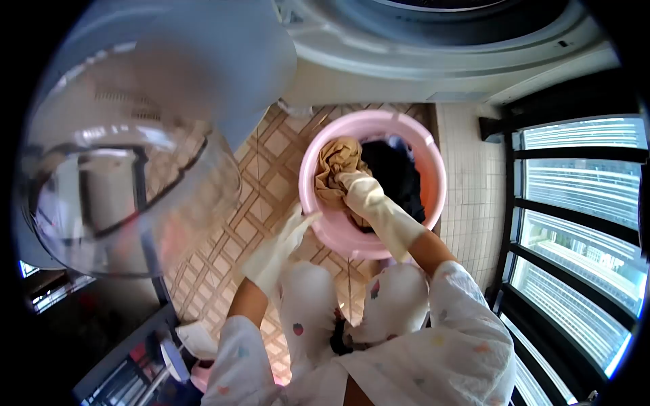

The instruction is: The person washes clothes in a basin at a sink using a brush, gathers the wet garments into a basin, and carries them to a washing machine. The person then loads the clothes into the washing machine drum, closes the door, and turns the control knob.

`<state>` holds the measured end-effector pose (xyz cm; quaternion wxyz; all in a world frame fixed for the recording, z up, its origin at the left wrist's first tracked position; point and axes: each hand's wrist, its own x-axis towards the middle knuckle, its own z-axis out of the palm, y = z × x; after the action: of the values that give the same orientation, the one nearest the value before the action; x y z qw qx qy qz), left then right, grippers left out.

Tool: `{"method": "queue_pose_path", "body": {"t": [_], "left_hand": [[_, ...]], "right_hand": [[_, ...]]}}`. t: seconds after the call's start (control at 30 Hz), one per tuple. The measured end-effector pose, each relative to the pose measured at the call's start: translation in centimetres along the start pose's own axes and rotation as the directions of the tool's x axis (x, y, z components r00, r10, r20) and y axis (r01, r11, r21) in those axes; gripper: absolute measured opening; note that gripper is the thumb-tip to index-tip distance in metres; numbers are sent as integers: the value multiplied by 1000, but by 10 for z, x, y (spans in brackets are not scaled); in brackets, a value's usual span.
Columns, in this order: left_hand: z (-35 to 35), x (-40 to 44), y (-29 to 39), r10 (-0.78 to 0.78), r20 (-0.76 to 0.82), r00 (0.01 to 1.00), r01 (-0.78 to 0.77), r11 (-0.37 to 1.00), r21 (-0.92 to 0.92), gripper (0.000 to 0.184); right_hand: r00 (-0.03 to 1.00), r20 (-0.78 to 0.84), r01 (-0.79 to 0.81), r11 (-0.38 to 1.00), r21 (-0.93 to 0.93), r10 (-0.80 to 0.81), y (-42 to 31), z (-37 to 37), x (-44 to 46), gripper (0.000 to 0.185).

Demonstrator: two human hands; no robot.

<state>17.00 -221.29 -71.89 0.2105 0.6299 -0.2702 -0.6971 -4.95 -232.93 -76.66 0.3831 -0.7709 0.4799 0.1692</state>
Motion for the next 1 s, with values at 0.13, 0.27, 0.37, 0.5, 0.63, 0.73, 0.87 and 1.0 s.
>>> {"method": "queue_pose_path", "body": {"t": [0.13, 0.27, 0.37, 0.5, 0.63, 0.73, 0.87, 1.0], "left_hand": [[-14, 25, -42, -40, 75, 996, 49, 991, -124, 71], [-4, 26, -31, -70, 12, 997, 71, 991, -112, 55], [-6, 21, -22, -26, 46, 999, 31, 995, -95, 52], [-10, 24, -38, 84, 78, 993, -79, 994, -75, 56], [-9, 15, -15, -44, 86, 995, 43, 999, 8, 61], [-11, 26, -15, -154, 70, 986, 149, 986, 74, 60], [-14, 17, -10, -138, 129, 982, 126, 987, 98, 62], [-10, 10, 3, -126, 120, 985, 116, 989, 90, 67]], "right_hand": [[912, -319, -141, 928, 346, 257, -16, -92, -116, 59], [832, -417, 12, 738, 674, 367, 8, -192, -196, 46], [779, -542, 221, 670, 708, 315, 3, -261, -236, 42], [598, -781, 360, 810, 464, 182, -5, -355, -204, 37], [366, -930, 194, 973, 125, 47, -5, -407, -125, 33], [279, -952, 124, 988, -91, -123, -15, -360, -112, 31], [861, -485, -74, 982, 172, 150, 2, -201, -114, 52], [856, 1, -516, 856, -37, 517, 3, -99, -111, 112]]}}
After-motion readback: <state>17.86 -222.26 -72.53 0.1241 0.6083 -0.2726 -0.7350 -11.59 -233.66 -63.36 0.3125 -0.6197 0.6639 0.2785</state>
